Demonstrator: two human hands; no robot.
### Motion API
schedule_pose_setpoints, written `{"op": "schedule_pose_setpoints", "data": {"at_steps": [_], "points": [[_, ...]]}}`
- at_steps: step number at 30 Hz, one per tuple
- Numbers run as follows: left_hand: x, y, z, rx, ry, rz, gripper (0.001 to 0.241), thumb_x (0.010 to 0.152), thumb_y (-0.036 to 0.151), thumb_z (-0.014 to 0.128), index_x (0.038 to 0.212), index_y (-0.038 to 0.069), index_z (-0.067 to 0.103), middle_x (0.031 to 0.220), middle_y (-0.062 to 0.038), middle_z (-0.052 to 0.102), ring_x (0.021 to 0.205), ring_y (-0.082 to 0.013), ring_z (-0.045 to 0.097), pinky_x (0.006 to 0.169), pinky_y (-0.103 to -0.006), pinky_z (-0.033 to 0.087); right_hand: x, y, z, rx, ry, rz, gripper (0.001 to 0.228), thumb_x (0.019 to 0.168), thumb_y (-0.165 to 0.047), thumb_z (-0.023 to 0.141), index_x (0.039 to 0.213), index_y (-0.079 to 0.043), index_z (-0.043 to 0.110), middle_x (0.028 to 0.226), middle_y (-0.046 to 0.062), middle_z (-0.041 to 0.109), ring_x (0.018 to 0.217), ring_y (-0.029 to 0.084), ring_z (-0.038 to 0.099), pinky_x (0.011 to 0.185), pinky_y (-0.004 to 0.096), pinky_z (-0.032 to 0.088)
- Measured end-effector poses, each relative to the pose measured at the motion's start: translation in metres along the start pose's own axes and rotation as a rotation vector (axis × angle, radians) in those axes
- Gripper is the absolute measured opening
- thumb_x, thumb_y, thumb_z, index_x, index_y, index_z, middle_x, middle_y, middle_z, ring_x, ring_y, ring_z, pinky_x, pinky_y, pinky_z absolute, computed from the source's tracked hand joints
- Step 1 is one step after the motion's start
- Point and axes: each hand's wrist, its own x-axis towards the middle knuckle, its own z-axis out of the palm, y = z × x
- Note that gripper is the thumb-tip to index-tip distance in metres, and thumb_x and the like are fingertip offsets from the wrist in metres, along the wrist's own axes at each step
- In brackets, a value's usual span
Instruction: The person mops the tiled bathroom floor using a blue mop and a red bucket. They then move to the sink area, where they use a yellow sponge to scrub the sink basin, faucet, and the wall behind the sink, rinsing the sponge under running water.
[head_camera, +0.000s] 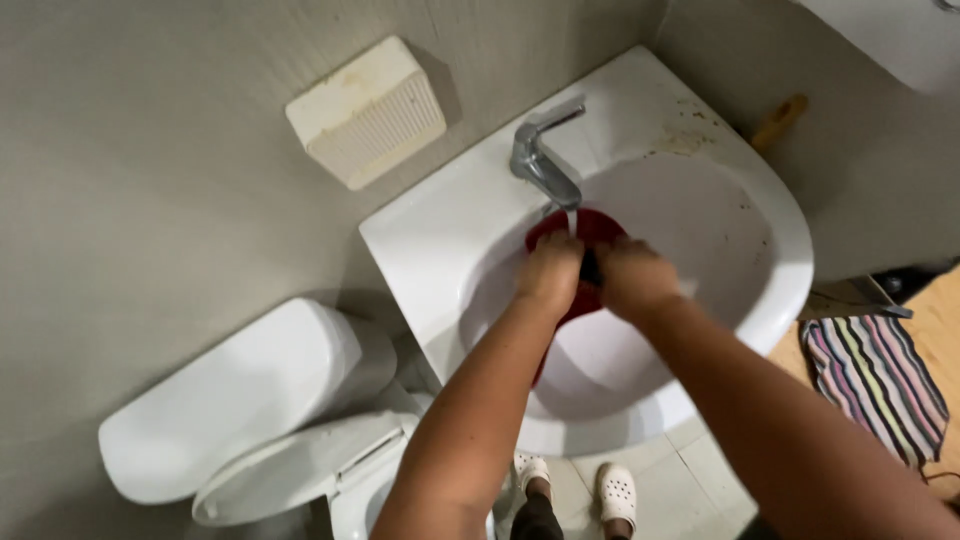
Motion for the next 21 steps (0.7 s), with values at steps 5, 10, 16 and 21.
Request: {"op": "schedule_pose_setpoints", "data": {"at_steps": [5, 10, 16, 21], "points": [[0.004, -0.048, 0.096, 0.088, -0.308, -0.094, 0.026, 0.102, 0.01, 0.048, 0.112, 0.007, 0.071, 0.119, -0.018, 0.071, 0.108, -0.035, 0.071, 0.09, -0.0482, 0.058, 0.037, -0.008, 0.081, 0.006, -0.075, 0.101, 0.03, 0.094, -0.019, 0.057, 0.12, -0.007, 0.066, 0.126, 0.019, 0.064, 0.115, 0.038, 0.064, 0.094, 0.048, 0.056], [0.018, -0.034, 0.098, -0.094, -0.314, -0.155, 0.025, 0.097, 0.013, 0.051, 0.109, 0.005, 0.072, 0.116, -0.02, 0.07, 0.106, -0.0382, 0.069, 0.087, -0.05, 0.056, 0.038, 0.005, 0.088, 0.1, -0.071, 0.144, 0.033, 0.092, -0.02, 0.059, 0.123, -0.007, 0.063, 0.123, 0.021, 0.067, 0.112, 0.038, 0.067, 0.096, 0.048, 0.055], [0.016, -0.025, -0.004, -0.011, -0.382, -0.042, 0.025, 0.092, 0.015, 0.057, 0.103, 0.006, 0.077, 0.118, -0.019, 0.071, 0.108, -0.037, 0.071, 0.089, -0.0469, 0.058, -0.006, -0.046, -0.022, 0.052, -0.16, 0.091, 0.044, 0.088, -0.032, 0.067, 0.12, -0.003, 0.06, 0.118, 0.022, 0.067, 0.109, 0.039, 0.066, 0.093, 0.048, 0.055], [0.017, -0.036, -0.147, 0.091, -0.355, -0.008, 0.026, 0.086, 0.013, 0.059, 0.106, 0.009, 0.075, 0.12, -0.018, 0.069, 0.112, -0.0369, 0.068, 0.091, -0.0473, 0.057, -0.004, -0.097, -0.08, 0.067, -0.12, -0.024, 0.037, 0.092, -0.03, 0.062, 0.115, -0.002, 0.06, 0.106, 0.023, 0.072, 0.097, 0.039, 0.071, 0.087, 0.048, 0.057]]}}
